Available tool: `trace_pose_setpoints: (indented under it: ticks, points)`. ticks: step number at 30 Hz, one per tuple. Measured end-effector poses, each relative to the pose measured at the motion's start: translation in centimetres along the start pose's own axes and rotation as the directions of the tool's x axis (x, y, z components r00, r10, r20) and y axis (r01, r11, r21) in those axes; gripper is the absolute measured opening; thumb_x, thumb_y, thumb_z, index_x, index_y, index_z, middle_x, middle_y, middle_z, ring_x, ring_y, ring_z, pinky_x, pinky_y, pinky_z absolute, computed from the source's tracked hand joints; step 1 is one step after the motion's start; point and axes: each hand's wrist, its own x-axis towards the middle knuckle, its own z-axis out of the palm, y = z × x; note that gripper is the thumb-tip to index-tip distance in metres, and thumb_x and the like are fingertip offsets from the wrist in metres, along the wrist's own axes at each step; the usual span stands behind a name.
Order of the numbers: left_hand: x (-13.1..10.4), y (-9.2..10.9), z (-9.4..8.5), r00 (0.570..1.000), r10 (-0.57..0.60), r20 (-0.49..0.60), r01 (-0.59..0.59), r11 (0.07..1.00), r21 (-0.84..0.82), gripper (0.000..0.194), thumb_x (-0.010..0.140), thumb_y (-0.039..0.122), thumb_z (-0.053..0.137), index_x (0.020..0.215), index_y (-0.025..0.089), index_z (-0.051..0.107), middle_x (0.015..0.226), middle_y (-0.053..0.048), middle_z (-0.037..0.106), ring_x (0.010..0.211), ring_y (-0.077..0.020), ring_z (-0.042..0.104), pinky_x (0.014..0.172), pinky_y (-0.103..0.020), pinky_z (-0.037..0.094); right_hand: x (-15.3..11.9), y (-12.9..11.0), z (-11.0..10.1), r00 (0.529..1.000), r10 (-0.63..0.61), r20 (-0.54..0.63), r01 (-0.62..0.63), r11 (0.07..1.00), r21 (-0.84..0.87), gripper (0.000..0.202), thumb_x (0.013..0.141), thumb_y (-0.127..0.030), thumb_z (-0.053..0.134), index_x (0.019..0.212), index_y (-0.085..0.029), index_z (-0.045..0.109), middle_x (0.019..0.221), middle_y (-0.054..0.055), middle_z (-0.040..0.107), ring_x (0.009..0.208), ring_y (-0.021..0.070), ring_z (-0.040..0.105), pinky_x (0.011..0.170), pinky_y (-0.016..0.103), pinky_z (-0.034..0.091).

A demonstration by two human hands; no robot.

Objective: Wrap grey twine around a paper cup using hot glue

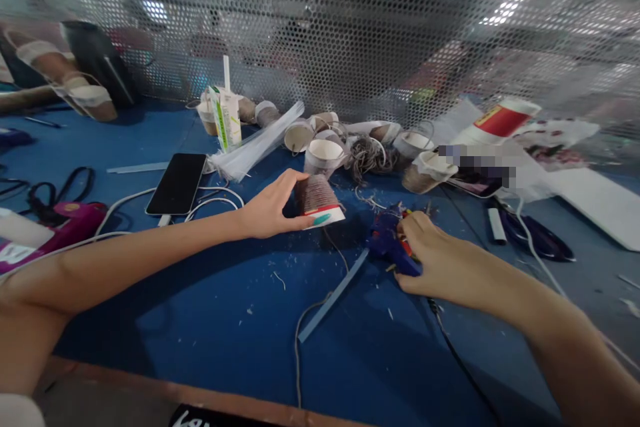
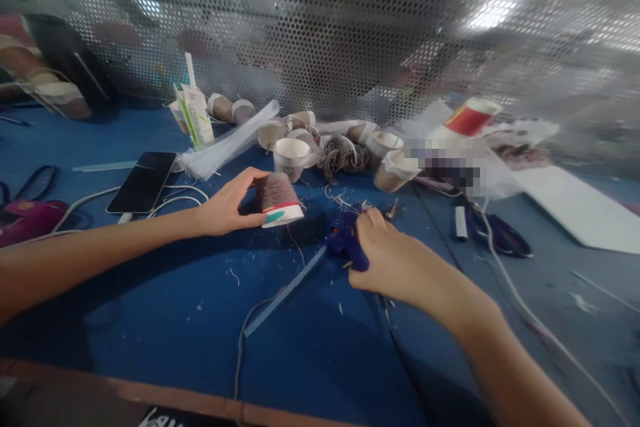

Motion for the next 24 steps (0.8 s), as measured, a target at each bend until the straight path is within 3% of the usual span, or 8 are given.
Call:
trace_pose_setpoints:
  ticks: [4, 8, 11, 14, 19, 22, 24]
  points:
    - [-0.2, 0.8, 0.2, 0.998, -0.054, -0.023, 0.056, 0.995, 0.077, 0.081, 0.064, 0.06, 0.074, 0.124, 0.016, 0.04, 0.119, -0.015, 0.055, 0.109, -0.0324, 0.06, 0.09, -0.048, 0.053, -0.5, -2.1, 1.1, 0.995, 0.005, 0.101, 0.008, 0.992, -0.126, 0.028, 0.07, -0.022, 0.063, 0.096, -0.015, 0.056, 0.093, 0.013, 0.057, 0.084, 0.0271, 0.056, 0.069, 0.036, 0.046]
    - [-0.1, 1.4, 0.0, 0.999, -0.047, -0.006, 0.047, 0.988, 0.15, 0.089, 0.064, 0.047, 0.077, 0.133, 0.014, 0.031, 0.122, -0.018, 0.055, 0.107, -0.0332, 0.062, 0.088, -0.047, 0.054, -0.3, -3.5, 1.2, 0.984, 0.052, 0.173, -0.001, 0.96, -0.279, 0.022, 0.069, -0.014, 0.056, 0.091, -0.011, 0.055, 0.09, 0.015, 0.057, 0.086, 0.0293, 0.057, 0.068, 0.036, 0.047]
    - [0.1, 2.2, -0.7, 0.994, 0.027, 0.101, -0.051, 0.969, 0.243, 0.095, 0.065, 0.032, 0.073, 0.143, 0.014, 0.021, 0.137, -0.021, 0.046, 0.125, -0.038, 0.052, 0.102, -0.053, 0.046, 0.1, -3.9, 0.9, 0.994, 0.103, 0.043, -0.086, 0.953, -0.29, 0.02, 0.075, -0.017, 0.052, 0.093, -0.01, 0.055, 0.09, 0.015, 0.056, 0.074, 0.0251, 0.057, 0.058, 0.033, 0.045]
    - [0.0, 2.8, -1.2, 0.985, -0.038, 0.168, -0.021, 0.942, 0.334, 0.09, 0.066, 0.025, 0.069, 0.143, 0.015, 0.024, 0.133, -0.02, 0.049, 0.125, -0.0391, 0.051, 0.102, -0.057, 0.045, 0.2, -3.4, 1.0, 0.982, 0.11, -0.152, -0.139, 0.97, -0.198, 0.024, 0.077, -0.021, 0.049, 0.098, -0.011, 0.053, 0.096, 0.016, 0.057, 0.061, 0.0189, 0.052, 0.048, 0.03, 0.04]
    - [-0.3, 3.1, -0.7, 0.997, -0.057, 0.05, 0.04, 0.956, 0.291, 0.08, 0.067, 0.043, 0.073, 0.13, 0.013, 0.034, 0.125, -0.02, 0.052, 0.119, -0.0373, 0.056, 0.095, -0.053, 0.051, 0.0, -2.1, 1.9, 0.879, -0.055, -0.473, 0.09, 0.995, 0.051, 0.017, 0.071, -0.018, 0.051, 0.088, -0.02, 0.05, 0.08, 0.007, 0.057, 0.066, 0.021, 0.055, 0.051, 0.031, 0.044]
    - [-0.2, 3.0, -0.6, 1.0, -0.012, 0.005, 0.011, 0.975, 0.223, 0.074, 0.068, 0.041, 0.076, 0.125, 0.014, 0.038, 0.12, -0.018, 0.056, 0.114, -0.0342, 0.06, 0.094, -0.049, 0.054, -0.3, -2.3, 2.0, 0.833, -0.078, -0.548, 0.173, 0.977, 0.123, 0.019, 0.07, -0.016, 0.051, 0.087, -0.023, 0.05, 0.078, 0.005, 0.06, 0.07, 0.0217, 0.058, 0.059, 0.033, 0.049]
    - [-0.1, 2.9, -0.5, 0.996, 0.082, -0.014, -0.079, 0.985, 0.154, 0.073, 0.068, 0.036, 0.077, 0.127, 0.017, 0.038, 0.121, -0.016, 0.058, 0.115, -0.0321, 0.06, 0.096, -0.047, 0.054, -0.6, -2.9, 1.9, 0.817, -0.075, -0.572, 0.215, 0.959, 0.182, 0.022, 0.069, -0.014, 0.051, 0.089, -0.023, 0.052, 0.08, 0.005, 0.063, 0.07, 0.0209, 0.061, 0.059, 0.033, 0.049]
